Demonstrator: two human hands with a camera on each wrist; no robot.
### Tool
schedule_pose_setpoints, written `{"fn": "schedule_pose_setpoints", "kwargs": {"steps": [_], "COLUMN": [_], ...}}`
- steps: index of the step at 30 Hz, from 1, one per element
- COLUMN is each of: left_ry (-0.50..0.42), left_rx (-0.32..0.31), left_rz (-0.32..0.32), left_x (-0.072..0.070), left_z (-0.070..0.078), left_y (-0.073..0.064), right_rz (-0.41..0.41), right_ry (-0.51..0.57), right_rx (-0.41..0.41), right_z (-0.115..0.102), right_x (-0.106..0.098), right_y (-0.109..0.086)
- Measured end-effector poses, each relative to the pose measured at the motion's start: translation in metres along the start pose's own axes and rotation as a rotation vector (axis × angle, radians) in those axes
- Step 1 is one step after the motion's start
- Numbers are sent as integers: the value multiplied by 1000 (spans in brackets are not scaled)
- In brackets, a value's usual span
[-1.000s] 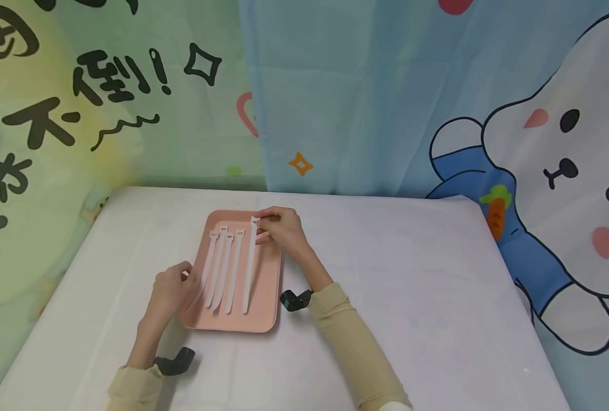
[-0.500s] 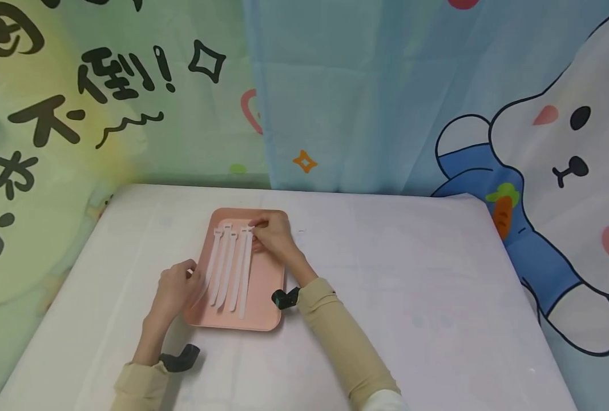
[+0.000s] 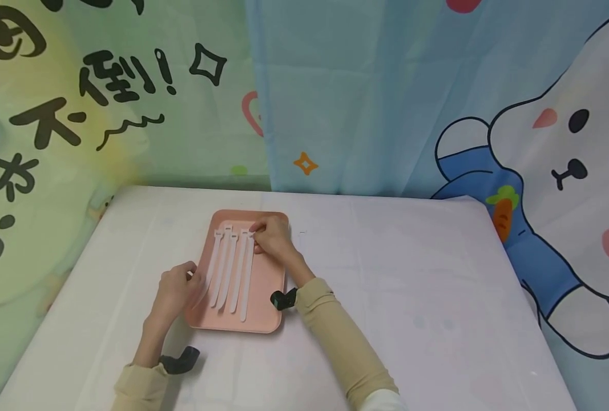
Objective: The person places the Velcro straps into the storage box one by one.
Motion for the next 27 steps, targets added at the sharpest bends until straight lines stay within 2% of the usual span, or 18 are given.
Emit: {"fn": "schedule_pose_setpoints", "kwargs": {"steps": [8,18,27], "left_ry": [0,6,2], "left_rx": [11,-1,-7], "left_rz": [-3,4,6], "left_x": [2,0,0], "left_z": [2,1,0], "left_y": [-2,-2,-1], "right_rz": [21,61,70], "right_ry": [-20,-118,-95], "right_rx": [-2,-49,-47], "right_z": [2,-4,-5], "right_x": [-2,-3,-4], "right_y": [-2,-2,-3]}}
Point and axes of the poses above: each hand's wrist, its own y-axis towards the middle knuckle, its own x-axis out of the palm, z = x × y, the point moved 8 cm from there along y, towards the middle knuckle, and after that the axes turned 4 degrees about -y, right-handed, at the moved point
